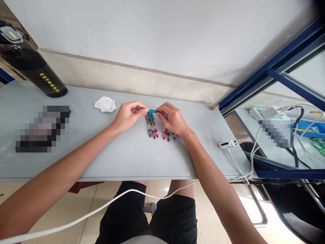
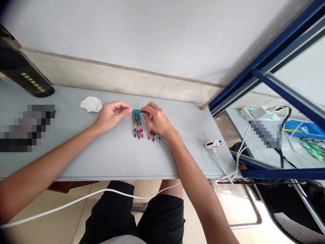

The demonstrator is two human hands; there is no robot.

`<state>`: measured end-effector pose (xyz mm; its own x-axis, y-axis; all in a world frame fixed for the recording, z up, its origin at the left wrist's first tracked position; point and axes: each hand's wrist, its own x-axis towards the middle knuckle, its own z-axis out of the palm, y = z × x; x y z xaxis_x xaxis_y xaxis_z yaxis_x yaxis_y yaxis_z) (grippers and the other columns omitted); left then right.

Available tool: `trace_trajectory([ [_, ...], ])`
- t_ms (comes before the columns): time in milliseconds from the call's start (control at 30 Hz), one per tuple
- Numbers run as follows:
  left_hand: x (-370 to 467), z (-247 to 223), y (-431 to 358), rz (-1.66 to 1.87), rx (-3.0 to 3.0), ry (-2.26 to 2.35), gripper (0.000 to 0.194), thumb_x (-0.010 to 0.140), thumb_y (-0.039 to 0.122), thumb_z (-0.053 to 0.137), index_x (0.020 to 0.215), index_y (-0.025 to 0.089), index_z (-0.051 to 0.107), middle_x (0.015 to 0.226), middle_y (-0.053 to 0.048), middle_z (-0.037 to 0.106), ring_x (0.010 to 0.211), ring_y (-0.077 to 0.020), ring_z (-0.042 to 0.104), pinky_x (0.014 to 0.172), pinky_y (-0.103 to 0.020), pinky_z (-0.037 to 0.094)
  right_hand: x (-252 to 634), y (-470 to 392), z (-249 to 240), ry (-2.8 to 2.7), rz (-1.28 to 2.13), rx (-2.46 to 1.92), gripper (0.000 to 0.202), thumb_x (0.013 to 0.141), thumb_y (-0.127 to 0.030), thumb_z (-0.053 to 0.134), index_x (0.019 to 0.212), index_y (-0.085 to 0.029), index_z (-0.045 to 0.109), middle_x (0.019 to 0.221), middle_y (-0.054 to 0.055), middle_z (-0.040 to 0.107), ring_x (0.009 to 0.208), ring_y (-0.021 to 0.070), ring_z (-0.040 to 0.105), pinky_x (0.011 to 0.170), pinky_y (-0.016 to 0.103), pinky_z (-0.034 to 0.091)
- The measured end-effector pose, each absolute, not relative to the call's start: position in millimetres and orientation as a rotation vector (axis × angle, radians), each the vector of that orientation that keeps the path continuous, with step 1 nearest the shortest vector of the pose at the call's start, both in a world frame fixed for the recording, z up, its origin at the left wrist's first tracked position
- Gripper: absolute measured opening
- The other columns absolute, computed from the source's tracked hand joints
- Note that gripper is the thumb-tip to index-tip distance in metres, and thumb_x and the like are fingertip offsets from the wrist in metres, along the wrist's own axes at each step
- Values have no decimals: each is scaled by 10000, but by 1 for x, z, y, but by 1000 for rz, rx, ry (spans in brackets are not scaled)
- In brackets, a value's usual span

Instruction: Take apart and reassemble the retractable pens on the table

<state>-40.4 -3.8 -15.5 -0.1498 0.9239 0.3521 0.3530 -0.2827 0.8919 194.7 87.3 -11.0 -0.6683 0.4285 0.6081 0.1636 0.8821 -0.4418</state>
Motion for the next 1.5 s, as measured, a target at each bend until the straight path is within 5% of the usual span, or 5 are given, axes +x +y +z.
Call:
trace_trajectory([
  [467,-40,-13,-4,1495,1574,1450,371,870,538,889,1071,234,819,1092,-73,833,1037,-248,770,906,-357,589,195,90,-13,-2282,463,-416,193,1125,-369,606,1126,-233,743,1068,79,712,911,217,673,828,391,551],
  [667,-40,-13,-4,1470,1542,1413,371,890,578,863,952,214,829,983,-84,832,960,-253,777,915,-384,607,196,88,-12,-2299,468,-433,219,1127,-400,599,1116,-237,744,1071,86,714,895,219,669,814,391,551],
  [833,-40,-14,-3,1499,1515,1435,432,839,572,909,1082,227,817,1052,-87,833,1005,-254,782,919,-374,613,196,89,-12,-2288,485,-441,247,1131,-433,582,1127,-246,742,1086,97,724,929,236,677,849,414,564],
  [1233,-41,-16,-3,1447,1496,1387,450,879,638,859,1003,207,839,989,-100,837,943,-251,781,902,-381,623,196,90,-13,-2293,463,-425,250,1128,-438,593,1121,-241,747,1077,94,721,917,231,677,828,404,559],
  [1500,-40,-13,-4,1460,1568,1423,329,883,535,871,1016,234,856,1037,-82,837,990,-254,762,945,-401,598,196,89,-11,-2297,494,-431,254,1127,-449,593,1122,-248,747,1077,91,715,917,231,666,833,407,556],
])
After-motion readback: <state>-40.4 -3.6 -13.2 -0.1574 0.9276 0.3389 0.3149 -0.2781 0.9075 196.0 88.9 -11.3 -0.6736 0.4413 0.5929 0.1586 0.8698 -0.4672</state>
